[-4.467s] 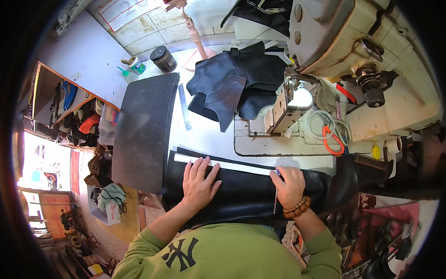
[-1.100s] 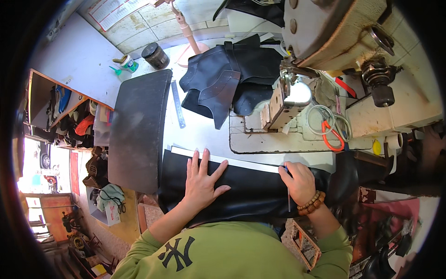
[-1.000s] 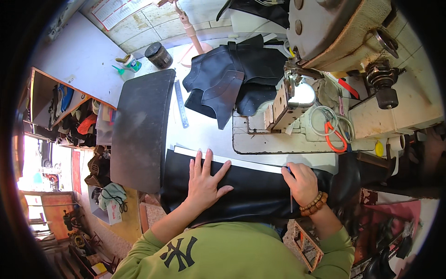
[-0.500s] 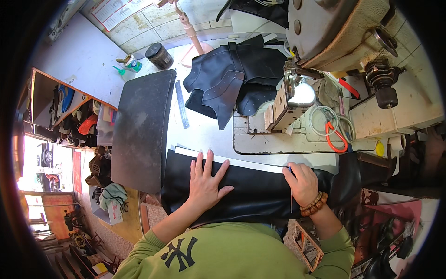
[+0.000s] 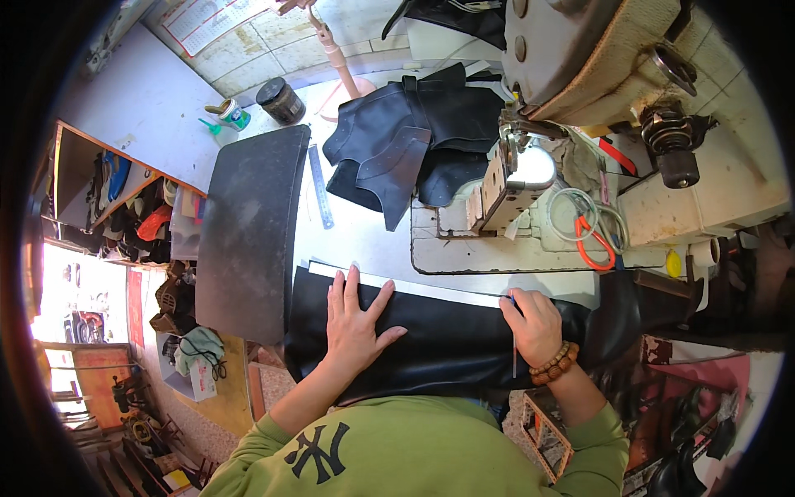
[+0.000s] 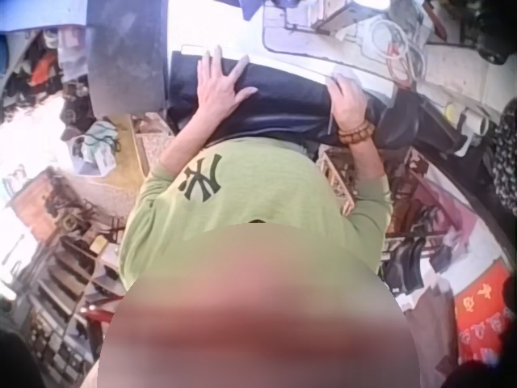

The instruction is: The person measures and marks a large black leather sheet on a worktable using a red ruler and a white marking pen. They repeatedly reposition the ruler and draw straight lines across the leather surface.

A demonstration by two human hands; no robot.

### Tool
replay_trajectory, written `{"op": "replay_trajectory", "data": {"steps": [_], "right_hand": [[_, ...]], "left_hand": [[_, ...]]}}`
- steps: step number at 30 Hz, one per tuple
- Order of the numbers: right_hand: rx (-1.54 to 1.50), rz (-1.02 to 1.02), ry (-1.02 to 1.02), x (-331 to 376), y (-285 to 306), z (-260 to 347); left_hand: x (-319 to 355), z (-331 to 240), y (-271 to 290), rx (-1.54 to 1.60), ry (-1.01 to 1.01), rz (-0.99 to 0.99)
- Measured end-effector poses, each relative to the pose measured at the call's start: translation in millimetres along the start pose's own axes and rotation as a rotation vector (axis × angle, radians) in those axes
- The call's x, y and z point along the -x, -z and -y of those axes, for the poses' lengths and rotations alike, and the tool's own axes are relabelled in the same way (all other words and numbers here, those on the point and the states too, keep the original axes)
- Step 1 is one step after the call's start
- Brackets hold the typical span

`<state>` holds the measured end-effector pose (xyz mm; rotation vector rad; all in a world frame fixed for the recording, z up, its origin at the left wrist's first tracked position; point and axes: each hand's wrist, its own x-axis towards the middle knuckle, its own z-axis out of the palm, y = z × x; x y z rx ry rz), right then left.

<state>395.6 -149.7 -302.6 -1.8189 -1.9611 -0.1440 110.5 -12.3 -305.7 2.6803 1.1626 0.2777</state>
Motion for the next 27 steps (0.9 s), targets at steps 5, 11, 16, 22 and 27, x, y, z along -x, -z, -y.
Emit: {"op": "replay_trajectory", "data": {"steps": [5, 11, 16, 22, 27], "right_hand": [[0.001, -0.018, -0.005, 0.2, -0.1, 0.8], [-0.037, -0.010, -0.040, 3.8, -3.2, -1.3], [-0.049, -0.017, -0.045, -3.1, 2.3, 5.1], [-0.561, -0.027, -0.018, -55.6, 12.1, 46.6], [-1.130, 0.226, -0.243, -121.9, -38.0, 93.6]], "left_hand": [[-0.3, 1.6, 0.0, 0.000, -0.018, -0.030], [-1.1, 1.0, 2.2, -0.058, -0.046, -0.040], [-0.8, 0.6, 4.8, -0.083, -0.032, -0.037], [1.3, 3.4, 5.5, -0.060, -0.020, -0.045], [2.5, 11.7, 7.4, 0.006, 0.012, -0.037]]}}
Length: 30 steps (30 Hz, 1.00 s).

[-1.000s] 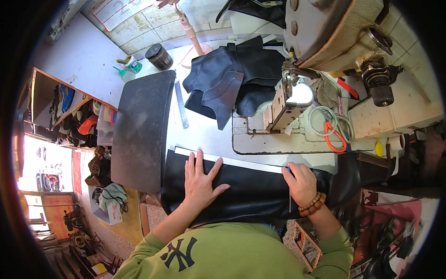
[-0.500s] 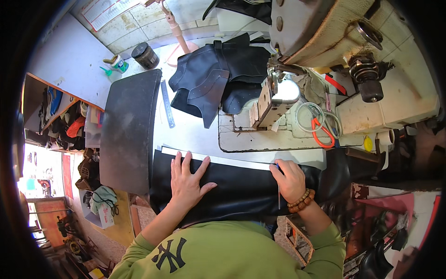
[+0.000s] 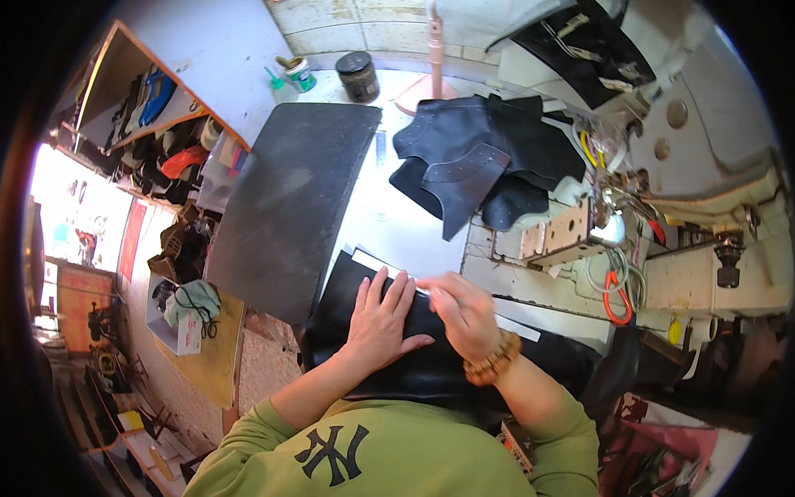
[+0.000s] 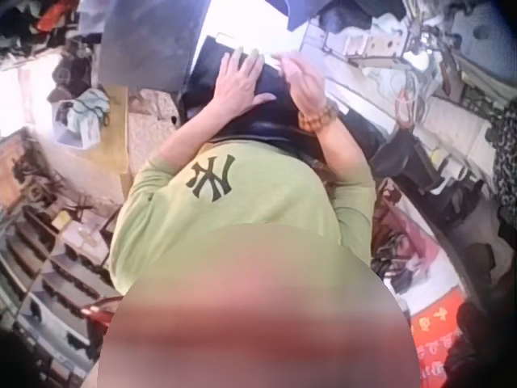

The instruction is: The person measures and marks a large black leather sheet on a worktable using a red ruler and a white marking pen. They repeatedly reposition the ruler and draw straight lines across the leather surface.

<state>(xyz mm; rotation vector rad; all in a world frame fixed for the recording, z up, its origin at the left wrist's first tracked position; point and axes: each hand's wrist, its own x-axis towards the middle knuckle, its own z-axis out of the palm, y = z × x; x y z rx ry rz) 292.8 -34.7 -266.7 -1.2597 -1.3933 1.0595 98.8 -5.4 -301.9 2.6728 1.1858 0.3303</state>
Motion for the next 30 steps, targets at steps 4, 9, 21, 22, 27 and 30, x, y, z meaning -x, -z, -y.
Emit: {"op": "replay_trajectory", "data": {"steps": [4, 9, 21, 22, 27, 30], "right_hand": [[-0.313, 0.029, -0.232, -67.9, -49.0, -21.7], [-0.371, 0.057, -0.308, -92.1, -72.0, -33.7], [0.116, 0.122, -0.009, -102.5, -84.9, -32.1], [0.129, 0.128, -0.017, -103.0, -84.4, -31.6], [0.213, 0.141, 0.021, -105.1, -85.5, -31.4], [0.247, 0.153, 0.040, -106.3, -86.6, -30.4]], "left_hand": [[2.5, 9.8, 6.7, -0.009, 0.005, 0.030], [5.3, 24.3, 9.4, 0.029, 0.035, 0.027], [6.8, 28.4, 2.8, 0.030, 0.039, 0.042], [7.0, 28.2, 3.0, 0.032, 0.041, 0.046], [6.9, 27.8, 3.9, 0.035, 0.044, 0.052], [6.8, 27.5, 4.2, 0.036, 0.051, 0.067]]}}
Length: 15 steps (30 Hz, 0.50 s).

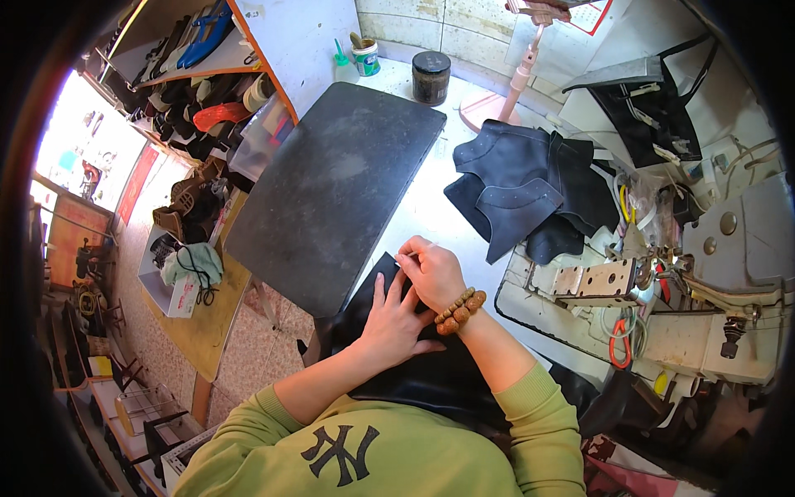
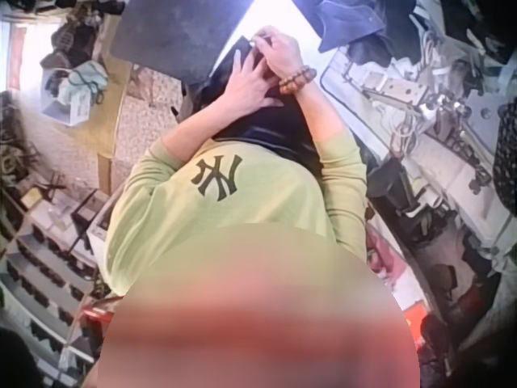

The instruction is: The person measures and marks a large black leather sheet on a worktable using a red ruler and a white marking pen. They repeatedly reposition the ruler and draw straight lines across the leather surface.

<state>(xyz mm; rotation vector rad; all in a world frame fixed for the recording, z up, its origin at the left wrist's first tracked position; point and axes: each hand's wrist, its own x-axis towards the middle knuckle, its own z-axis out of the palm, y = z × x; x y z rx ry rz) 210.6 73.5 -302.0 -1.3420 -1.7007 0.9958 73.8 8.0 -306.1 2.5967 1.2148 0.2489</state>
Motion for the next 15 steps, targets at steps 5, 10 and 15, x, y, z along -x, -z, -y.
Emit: {"op": "replay_trajectory", "data": {"steps": [5, 10, 15], "right_hand": [[0.136, 0.002, 0.037, -2.8, 0.1, 2.6], [0.111, -0.027, 0.005, -4.3, 0.1, 2.7], [0.083, -0.051, -0.012, -2.9, -0.8, 1.8]], "left_hand": [[0.0, -1.0, 0.0, -0.033, 0.021, 0.051], [-0.1, -0.4, -0.5, -0.006, -0.004, -0.010], [0.3, 0.0, -2.5, 0.017, -0.005, -0.026]]}}
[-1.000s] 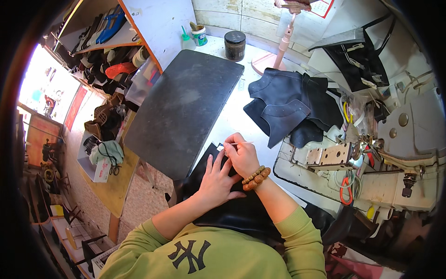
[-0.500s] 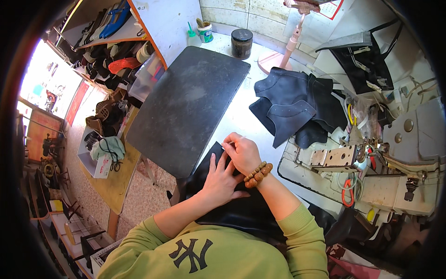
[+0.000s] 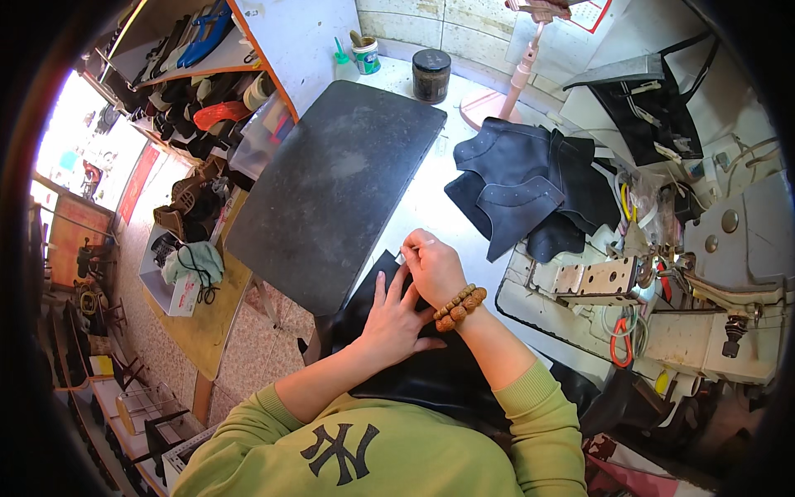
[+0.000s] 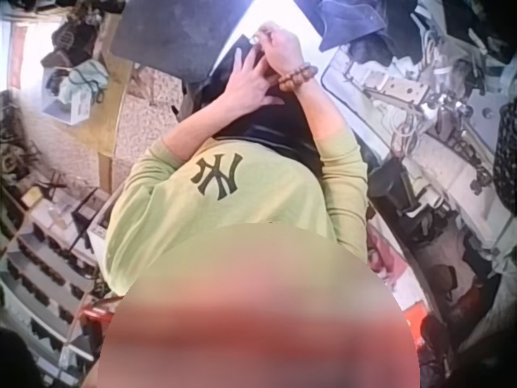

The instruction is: The person measures and marks a large black leather sheet on a worktable using a red ruler and a white marking pen. They repeatedly reposition the ruler and draw straight lines across the leather surface.

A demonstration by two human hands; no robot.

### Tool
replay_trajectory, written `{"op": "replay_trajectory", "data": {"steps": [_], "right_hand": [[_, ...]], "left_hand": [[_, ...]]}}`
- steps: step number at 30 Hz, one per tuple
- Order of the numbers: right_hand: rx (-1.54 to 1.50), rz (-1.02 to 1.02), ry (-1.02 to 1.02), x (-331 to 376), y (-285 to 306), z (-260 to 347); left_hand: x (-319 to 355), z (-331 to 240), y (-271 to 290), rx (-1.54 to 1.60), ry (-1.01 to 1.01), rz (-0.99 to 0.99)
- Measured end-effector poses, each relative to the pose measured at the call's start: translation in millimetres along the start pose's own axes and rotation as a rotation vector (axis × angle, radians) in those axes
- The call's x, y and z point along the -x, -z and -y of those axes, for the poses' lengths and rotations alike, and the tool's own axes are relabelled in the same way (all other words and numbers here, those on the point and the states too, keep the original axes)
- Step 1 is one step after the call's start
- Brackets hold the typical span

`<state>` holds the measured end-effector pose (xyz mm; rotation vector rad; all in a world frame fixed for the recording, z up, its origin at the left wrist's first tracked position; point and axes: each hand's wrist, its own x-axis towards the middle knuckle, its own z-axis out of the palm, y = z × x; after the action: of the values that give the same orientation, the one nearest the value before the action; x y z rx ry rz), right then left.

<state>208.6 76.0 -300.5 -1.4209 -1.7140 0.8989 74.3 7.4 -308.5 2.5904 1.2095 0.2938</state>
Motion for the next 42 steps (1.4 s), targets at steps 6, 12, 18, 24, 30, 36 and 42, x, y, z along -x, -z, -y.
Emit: {"op": "replay_trajectory", "data": {"steps": [6, 12, 18, 24, 30, 36, 42], "right_hand": [[-0.041, 0.005, -0.017, 0.8, 0.5, 0.1], [-0.071, 0.027, 0.001, 0.9, 3.9, 0.1], [-0.091, 0.021, -0.003, 1.3, 3.2, -1.8], [0.089, 0.026, 0.111, 3.1, 13.9, -4.7], [0.211, 0.051, 0.122, 18.9, 41.2, -5.6], [0.176, 0.059, 0.075, 32.8, 52.7, -8.3], [0.188, 0.076, 0.058, 41.0, 61.5, -9.6]], "left_hand": [[0.4, 0.5, -3.2, -0.011, 0.020, 0.016], [0.8, 1.1, -3.5, 0.031, 0.006, -0.022], [0.8, 0.0, -1.5, -0.005, 0.024, 0.026], [0.8, 0.2, -2.0, -0.006, 0.023, 0.028], [2.0, 1.5, -7.1, 0.006, 0.003, -0.039], [1.8, 2.3, -10.0, 0.003, -0.003, -0.050], [1.9, 0.9, -7.5, -0.005, 0.002, -0.041]]}}
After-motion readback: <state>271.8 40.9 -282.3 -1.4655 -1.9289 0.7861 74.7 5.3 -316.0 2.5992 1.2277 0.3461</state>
